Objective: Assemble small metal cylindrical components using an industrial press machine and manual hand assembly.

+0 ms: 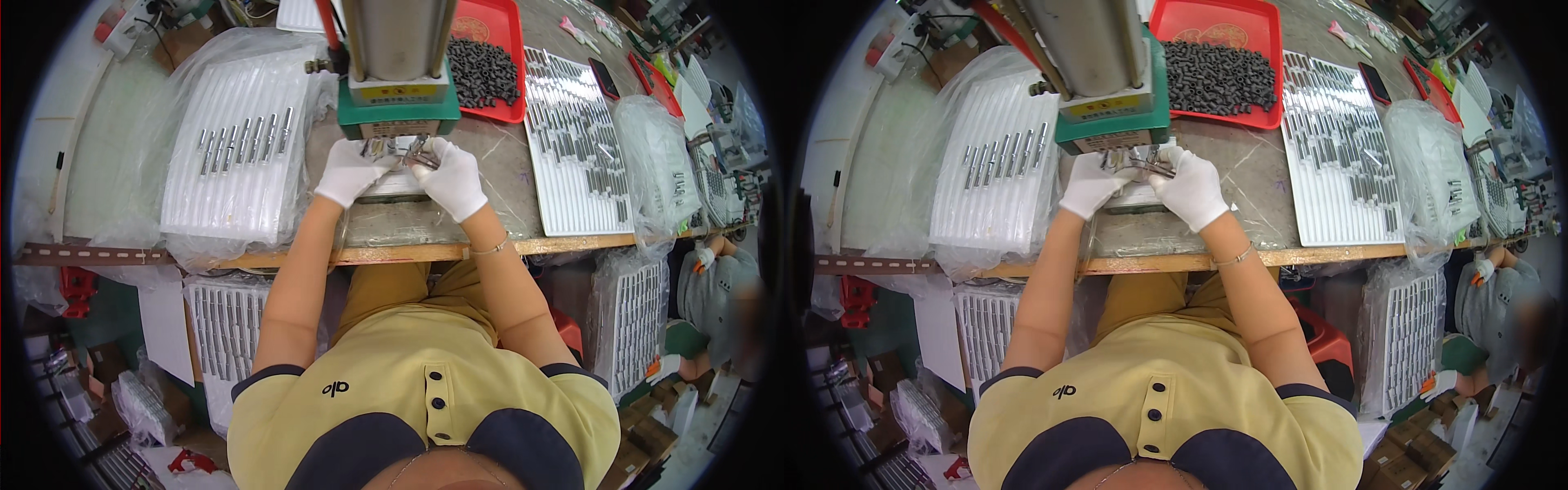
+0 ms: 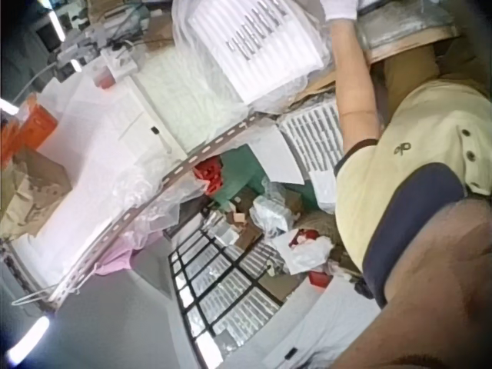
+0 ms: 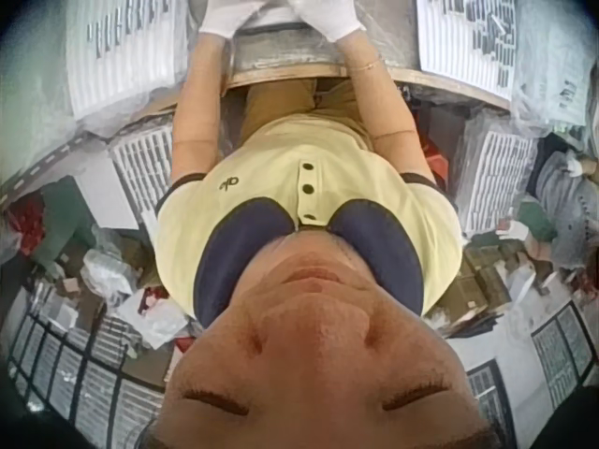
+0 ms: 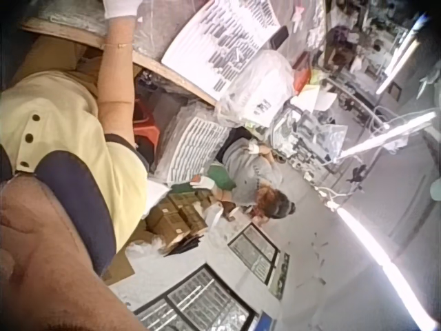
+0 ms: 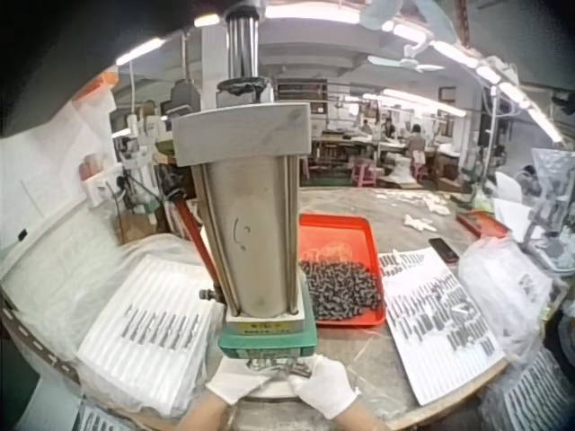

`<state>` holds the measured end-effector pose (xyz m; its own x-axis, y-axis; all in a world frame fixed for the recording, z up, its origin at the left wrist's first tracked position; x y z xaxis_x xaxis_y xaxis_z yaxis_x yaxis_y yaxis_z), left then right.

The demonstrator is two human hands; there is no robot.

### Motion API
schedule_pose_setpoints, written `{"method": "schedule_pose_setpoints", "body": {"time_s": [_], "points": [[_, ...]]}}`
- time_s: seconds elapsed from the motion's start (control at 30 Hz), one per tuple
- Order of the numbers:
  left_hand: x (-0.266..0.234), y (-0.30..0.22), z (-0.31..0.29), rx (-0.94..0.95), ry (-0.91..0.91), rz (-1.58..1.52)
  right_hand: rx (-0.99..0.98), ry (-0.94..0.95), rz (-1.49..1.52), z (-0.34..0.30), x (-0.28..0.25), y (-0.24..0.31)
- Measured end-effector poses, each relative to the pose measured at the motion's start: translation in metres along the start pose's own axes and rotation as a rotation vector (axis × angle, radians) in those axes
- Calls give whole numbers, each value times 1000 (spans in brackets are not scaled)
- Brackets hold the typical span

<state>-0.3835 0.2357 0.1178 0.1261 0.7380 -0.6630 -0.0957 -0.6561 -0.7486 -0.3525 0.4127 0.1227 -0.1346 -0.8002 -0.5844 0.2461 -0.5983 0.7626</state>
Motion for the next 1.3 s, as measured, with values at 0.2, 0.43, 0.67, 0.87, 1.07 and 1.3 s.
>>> {"method": "schedule_pose_setpoints", "body": {"time_s": [0.2,0.43,0.67,0.87,1.07,1.3], "points": [[-6,27,0,-4,-59,-366,220,195,34,14,30,-2],[-19,12,-57,-97,-12,-565,186,169,-1,-1,16,-1],[-5,-11,-86,140,91,-378,139,253,618,-52,-32,43],[7,-21,-100,74,158,-196,247,227,554,-70,-23,30],[13,-24,-120,-6,101,-260,199,123,457,-82,-7,19],[23,-7,-140,-204,237,-746,536,195,1104,-84,-18,22]]}}
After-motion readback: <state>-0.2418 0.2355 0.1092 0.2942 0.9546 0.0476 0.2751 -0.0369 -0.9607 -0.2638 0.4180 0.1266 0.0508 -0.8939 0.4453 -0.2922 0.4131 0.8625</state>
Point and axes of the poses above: each hand's wrist, its own z-axis towards the middle knuckle, its own x-axis out of the palm, y = z × x, the point moved 1 cm from there along z, towards the middle knuckle, and after that the axes turned 4 degrees about z, right-handed, at the moved point
